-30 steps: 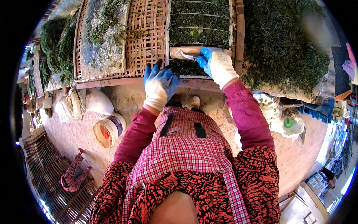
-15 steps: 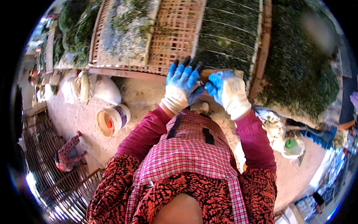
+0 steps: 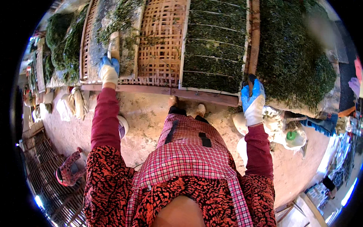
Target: The person spreads green leaves across a wooden grid and presses them into the frame using their hands. The person also gathers handfuls of leaves from a large pile and transfers them to the processing grid.
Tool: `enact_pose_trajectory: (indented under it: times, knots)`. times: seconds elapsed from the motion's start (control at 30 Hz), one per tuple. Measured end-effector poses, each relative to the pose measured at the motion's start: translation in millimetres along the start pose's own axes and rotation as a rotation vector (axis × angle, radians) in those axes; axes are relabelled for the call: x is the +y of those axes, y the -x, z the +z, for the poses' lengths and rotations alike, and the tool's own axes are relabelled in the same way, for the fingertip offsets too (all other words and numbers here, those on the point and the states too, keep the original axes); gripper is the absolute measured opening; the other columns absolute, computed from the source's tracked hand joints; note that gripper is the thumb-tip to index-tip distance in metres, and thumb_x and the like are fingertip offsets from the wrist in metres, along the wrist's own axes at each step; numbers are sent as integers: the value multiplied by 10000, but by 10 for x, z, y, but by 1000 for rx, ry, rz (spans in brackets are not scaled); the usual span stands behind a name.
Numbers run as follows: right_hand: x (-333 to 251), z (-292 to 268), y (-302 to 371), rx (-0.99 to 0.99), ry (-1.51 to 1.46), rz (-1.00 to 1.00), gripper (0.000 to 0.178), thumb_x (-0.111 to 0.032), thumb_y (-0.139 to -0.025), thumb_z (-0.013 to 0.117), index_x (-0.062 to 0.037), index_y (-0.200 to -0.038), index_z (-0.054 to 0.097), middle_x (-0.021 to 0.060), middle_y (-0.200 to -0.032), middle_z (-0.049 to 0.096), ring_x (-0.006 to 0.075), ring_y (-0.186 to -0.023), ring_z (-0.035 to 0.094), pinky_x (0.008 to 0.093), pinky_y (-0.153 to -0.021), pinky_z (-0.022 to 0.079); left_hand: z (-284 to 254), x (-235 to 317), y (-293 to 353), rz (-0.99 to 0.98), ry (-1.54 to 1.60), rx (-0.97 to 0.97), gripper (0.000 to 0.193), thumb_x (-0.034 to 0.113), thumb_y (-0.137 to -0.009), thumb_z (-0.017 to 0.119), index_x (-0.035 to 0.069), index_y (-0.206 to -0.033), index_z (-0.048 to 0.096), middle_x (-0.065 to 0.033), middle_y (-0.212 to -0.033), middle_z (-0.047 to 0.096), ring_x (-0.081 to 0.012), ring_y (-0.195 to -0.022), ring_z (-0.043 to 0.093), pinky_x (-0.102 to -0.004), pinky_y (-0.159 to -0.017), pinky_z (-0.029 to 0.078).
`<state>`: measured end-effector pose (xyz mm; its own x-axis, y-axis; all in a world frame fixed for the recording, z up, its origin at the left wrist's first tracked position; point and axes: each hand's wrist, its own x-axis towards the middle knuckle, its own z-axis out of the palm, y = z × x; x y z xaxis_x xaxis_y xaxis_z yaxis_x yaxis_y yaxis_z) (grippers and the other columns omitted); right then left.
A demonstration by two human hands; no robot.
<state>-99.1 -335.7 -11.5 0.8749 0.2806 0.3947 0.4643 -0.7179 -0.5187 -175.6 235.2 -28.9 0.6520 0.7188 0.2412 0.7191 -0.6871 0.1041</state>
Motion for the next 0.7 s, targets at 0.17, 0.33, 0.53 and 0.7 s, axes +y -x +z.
enact_pose_trajectory:
  times: [0.17, 0.33, 0.53, 0.7]
  knots:
    - [-55, -2, 404, -53, -631, 580, 479, -291, -990, 597, -56, -1393, 485, -2, -1098, 591, 98, -930, 525, 248, -800, 469, -339, 842, 997, 398, 205, 152, 549, 328, -882, 572, -10, -1313, 530, -284, -1285, 554, -435, -1177, 532, -497, -1064, 381]
    - [162, 234, 511, 9, -938, 630, 523, -259, -996, 583, -47, -1449, 427, -11, -1191, 577, 96, -976, 537, 237, -837, 465, -305, 1335, 2159, 646, 625, -230, 377, 119, -919, 510, 40, -1281, 585, -170, -1262, 624, -362, -1191, 563, -466, -1097, 350]
    - [459, 363, 490, 105, -1034, 602, 459, -217, -996, 541, -31, -1409, 468, -20, -1165, 575, 86, -957, 526, 232, -857, 446, -389, 1551, 2245, 101, 964, -542, 398, 188, -960, 473, 8, -1301, 572, -167, -1174, 640, -299, -1087, 593, -371, -1028, 396]
    - [506, 359, 374, 147, -1001, 627, 440, -273, -993, 548, -28, -1358, 519, -21, -1085, 595, 71, -944, 532, 225, -860, 447, -72, 1349, 2308, 31, 1253, -441, 371, 198, -1005, 475, -15, -1293, 570, -76, -1008, 643, -157, -923, 563, -292, -843, 465]
